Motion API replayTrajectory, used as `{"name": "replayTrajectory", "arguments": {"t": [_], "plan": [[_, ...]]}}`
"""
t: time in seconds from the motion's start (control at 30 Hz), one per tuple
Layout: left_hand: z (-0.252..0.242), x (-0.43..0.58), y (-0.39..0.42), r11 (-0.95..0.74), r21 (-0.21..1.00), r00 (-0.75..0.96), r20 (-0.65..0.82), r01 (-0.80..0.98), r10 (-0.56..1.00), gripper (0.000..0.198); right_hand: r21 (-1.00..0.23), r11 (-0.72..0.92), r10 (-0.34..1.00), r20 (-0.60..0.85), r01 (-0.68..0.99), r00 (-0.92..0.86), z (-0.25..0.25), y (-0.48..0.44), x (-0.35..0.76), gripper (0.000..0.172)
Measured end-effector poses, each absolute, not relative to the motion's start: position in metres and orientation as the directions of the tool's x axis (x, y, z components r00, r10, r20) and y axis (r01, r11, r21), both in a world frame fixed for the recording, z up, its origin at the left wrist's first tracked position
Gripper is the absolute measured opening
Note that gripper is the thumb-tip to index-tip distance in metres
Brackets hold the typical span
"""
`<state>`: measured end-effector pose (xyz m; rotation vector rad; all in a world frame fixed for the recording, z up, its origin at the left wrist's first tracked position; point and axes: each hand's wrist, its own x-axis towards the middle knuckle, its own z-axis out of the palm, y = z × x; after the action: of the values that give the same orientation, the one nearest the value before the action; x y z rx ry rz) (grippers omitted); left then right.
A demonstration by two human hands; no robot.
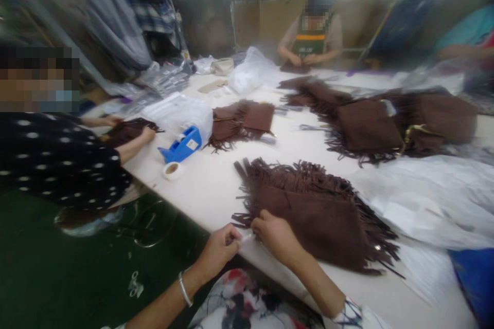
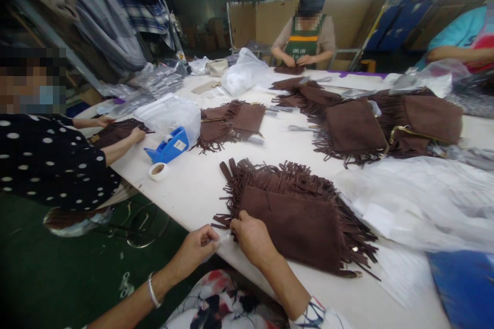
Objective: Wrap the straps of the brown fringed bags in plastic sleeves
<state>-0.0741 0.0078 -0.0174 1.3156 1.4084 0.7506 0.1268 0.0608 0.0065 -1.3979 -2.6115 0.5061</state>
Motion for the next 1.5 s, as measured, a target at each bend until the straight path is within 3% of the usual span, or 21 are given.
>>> {"name": "replayTrajectory", "arguments": {"t": [0.37,0.7,0.9,1.23,1.5], "plan": [[-0.024,-0.062,0.006,0.179,0.889,0.059,-0.224,0.422,0.973,0.003,-0.528,0.475,0.820,-0.025,0.704,-0.572,-0.007,0.061,0.134,0.019],[-0.014,-0.051,-0.001,0.023,0.737,0.048,-0.076,0.676,0.996,0.008,-0.639,0.449,0.800,-0.023,0.624,-0.599,-0.004,0.056,0.141,0.020],[-0.013,-0.051,-0.007,-0.023,0.641,0.085,-0.066,0.767,0.994,0.012,-0.635,0.397,0.828,-0.063,0.663,-0.557,-0.004,0.052,0.137,0.018],[-0.003,-0.049,-0.003,-0.002,0.645,0.068,-0.077,0.764,0.995,0.010,-0.610,0.356,0.879,-0.038,0.708,-0.475,-0.017,0.048,0.128,0.011],[-0.008,-0.043,-0.003,-0.058,0.497,0.104,-0.066,0.866,0.992,0.013,-0.608,0.354,0.878,-0.046,0.710,-0.477,-0.020,0.048,0.126,0.013]]}}
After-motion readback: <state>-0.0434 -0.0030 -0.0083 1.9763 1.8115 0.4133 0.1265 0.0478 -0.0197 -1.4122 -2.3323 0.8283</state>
